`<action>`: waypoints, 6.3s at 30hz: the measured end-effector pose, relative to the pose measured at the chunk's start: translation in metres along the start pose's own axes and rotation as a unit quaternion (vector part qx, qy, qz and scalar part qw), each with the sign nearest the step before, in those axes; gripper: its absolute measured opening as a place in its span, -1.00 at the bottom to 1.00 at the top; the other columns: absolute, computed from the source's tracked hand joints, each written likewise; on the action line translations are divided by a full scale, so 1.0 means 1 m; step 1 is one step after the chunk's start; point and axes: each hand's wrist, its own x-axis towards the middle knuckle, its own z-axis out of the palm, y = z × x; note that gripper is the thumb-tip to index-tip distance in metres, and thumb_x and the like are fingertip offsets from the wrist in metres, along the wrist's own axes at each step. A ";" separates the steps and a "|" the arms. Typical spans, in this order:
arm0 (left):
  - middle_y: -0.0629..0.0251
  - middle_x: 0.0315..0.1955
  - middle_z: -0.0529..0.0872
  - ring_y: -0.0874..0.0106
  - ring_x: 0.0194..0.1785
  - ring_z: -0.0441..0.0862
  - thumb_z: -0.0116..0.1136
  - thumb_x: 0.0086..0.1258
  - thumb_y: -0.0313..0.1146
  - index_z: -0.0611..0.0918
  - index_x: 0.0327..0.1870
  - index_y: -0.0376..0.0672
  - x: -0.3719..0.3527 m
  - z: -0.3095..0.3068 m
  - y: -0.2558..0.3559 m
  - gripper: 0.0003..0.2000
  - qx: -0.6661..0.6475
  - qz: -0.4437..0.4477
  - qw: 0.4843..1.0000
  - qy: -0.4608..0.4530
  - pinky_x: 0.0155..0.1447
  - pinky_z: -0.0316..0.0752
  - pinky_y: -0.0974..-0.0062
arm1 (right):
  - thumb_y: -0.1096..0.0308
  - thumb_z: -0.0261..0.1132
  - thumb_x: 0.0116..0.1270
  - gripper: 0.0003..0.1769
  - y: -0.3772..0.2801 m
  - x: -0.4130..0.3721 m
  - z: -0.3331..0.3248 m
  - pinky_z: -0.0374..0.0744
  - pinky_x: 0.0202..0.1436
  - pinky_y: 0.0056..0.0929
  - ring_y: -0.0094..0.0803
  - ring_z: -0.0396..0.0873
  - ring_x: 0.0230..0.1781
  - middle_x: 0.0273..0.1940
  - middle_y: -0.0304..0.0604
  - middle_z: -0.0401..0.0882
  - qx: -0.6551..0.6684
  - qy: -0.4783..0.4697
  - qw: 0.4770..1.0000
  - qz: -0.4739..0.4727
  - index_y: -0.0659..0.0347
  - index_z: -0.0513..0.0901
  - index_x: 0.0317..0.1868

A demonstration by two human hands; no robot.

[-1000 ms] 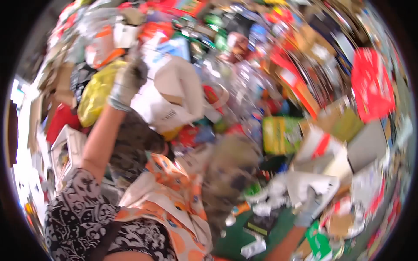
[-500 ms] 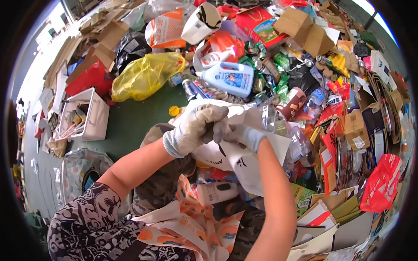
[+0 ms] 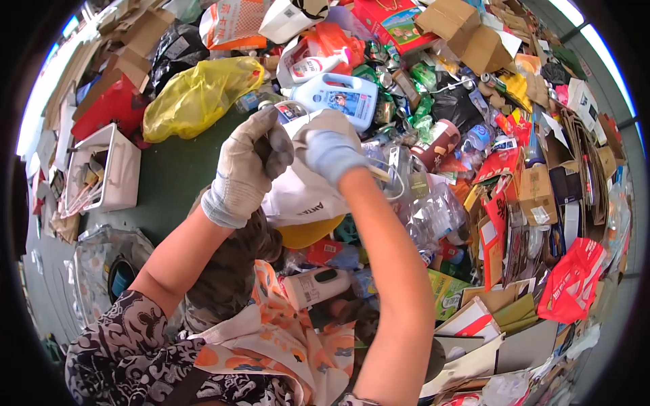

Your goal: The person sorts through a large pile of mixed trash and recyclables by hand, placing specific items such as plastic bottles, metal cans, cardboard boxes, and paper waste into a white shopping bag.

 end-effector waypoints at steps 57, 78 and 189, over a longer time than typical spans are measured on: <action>0.46 -0.58 0.60 0.68 -0.52 0.45 0.15 0.24 -0.10 0.63 -0.30 -0.25 -0.020 0.008 -0.032 -0.67 0.521 0.066 0.827 -0.201 -0.41 0.38 0.65 | 0.11 0.22 0.19 -0.56 0.238 -0.299 0.019 0.23 -0.78 -0.66 -0.48 0.52 -0.62 -0.26 -0.14 0.59 0.404 0.313 0.755 0.411 0.15 0.47 0.03; 0.48 -0.63 0.52 0.71 -0.55 0.38 0.09 0.25 -0.23 0.58 -0.49 -0.24 -0.004 0.058 -0.054 -0.76 0.632 0.016 0.753 -0.184 -0.46 0.33 0.68 | 0.25 0.31 -0.01 -0.58 0.273 -0.456 0.328 0.49 -0.18 -0.35 -0.29 0.54 -0.35 -0.28 -0.04 0.60 0.201 0.289 0.716 0.603 0.42 0.55 -0.22; -0.03 -0.20 0.62 0.13 -0.14 0.57 -0.06 0.13 -0.01 0.58 -0.19 -0.30 -0.070 0.079 -0.292 -0.52 0.343 -0.259 0.900 0.073 -0.04 0.38 0.35 | 0.27 0.01 0.28 -0.54 -0.021 -0.356 0.042 0.46 -0.10 -0.18 -0.05 0.54 -0.19 -0.13 0.11 0.54 -0.039 0.171 0.825 0.538 0.05 0.35 0.21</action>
